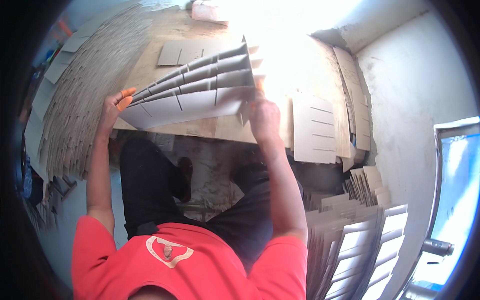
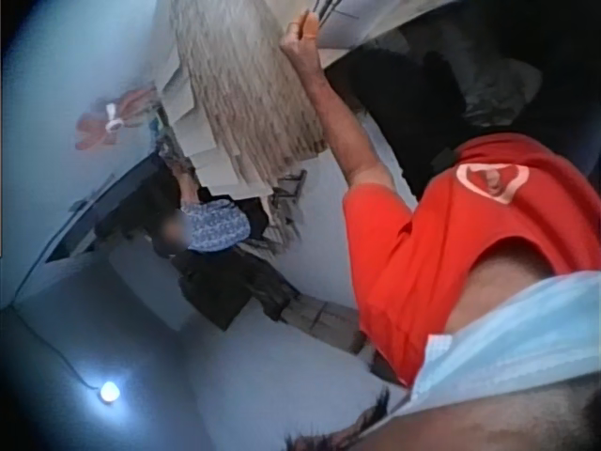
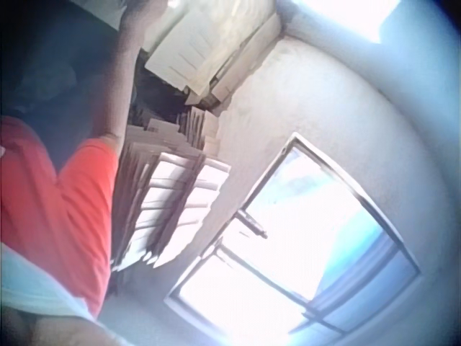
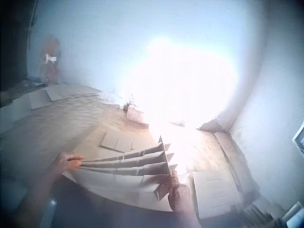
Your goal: The person is assembling cardboard pieces by folding and interlocking them. They repeatedly pick up flat cardboard pieces, fold them along pre-cut lines, and insert them into a growing structure.
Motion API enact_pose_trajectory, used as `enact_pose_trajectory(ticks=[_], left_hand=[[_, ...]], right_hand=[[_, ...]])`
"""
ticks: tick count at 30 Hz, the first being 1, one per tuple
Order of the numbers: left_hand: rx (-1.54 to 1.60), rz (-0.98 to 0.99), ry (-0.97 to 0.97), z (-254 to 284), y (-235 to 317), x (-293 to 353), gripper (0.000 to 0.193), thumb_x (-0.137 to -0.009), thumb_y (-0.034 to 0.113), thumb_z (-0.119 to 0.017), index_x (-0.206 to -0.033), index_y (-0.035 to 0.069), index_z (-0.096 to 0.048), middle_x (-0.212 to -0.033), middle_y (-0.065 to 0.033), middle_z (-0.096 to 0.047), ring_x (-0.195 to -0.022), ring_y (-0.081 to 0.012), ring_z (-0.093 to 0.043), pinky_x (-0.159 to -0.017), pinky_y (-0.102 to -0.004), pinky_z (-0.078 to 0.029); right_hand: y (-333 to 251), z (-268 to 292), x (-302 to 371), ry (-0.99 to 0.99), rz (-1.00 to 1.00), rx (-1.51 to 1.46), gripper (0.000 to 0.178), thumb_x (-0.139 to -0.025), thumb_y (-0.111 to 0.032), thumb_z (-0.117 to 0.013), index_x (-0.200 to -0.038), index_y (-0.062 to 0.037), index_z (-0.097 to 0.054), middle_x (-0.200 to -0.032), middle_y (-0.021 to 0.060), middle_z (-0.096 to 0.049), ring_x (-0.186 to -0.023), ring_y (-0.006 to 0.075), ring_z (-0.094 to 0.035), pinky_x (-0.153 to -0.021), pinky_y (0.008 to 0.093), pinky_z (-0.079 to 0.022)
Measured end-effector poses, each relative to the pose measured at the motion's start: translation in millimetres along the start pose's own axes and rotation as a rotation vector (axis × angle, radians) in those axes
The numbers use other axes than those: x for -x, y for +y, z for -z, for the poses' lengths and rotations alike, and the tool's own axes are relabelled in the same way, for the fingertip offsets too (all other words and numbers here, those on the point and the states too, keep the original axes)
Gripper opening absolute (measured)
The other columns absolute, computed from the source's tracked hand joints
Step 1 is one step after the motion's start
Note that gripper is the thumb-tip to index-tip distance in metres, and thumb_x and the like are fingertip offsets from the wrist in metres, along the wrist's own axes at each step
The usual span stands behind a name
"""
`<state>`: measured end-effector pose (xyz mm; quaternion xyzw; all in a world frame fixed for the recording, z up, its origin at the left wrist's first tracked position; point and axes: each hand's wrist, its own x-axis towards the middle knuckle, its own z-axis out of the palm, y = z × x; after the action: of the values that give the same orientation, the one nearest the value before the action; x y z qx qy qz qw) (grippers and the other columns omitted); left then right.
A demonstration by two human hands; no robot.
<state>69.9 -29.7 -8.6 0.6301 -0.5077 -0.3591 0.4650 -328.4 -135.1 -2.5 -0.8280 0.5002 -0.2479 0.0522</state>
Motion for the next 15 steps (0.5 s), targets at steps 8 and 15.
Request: enact_pose_trajectory(ticks=[8,15], left_hand=[[-0.527,-0.138,0.077,27,-1,-38,0.024,-0.083,0.015,-0.070,-0.071,-0.004,-0.058,-0.057,-0.0046,-0.043,-0.061,-0.0048,-0.036,-0.054,-0.0271,-0.034],[-0.660,-0.197,0.191,58,-12,-60,0.023,-0.078,0.009,-0.070,-0.098,-0.002,-0.068,-0.083,-0.0165,-0.068,-0.075,-0.0203,-0.064,-0.070,-0.0326,-0.049]], right_hand=[[45,31,41,-0.071,-0.309,-0.166,0.056,-0.083,0.006,-0.054,-0.133,-0.0190,-0.054,-0.077,0.0206,-0.064,-0.063,0.0199,-0.062,-0.065,0.0353,-0.049],[54,31,45,-0.069,-0.170,0.008,0.051,-0.084,0.004,-0.057,-0.130,-0.0181,-0.057,-0.084,0.0173,-0.067,-0.068,0.0137,-0.059,-0.070,0.0303,-0.049]])
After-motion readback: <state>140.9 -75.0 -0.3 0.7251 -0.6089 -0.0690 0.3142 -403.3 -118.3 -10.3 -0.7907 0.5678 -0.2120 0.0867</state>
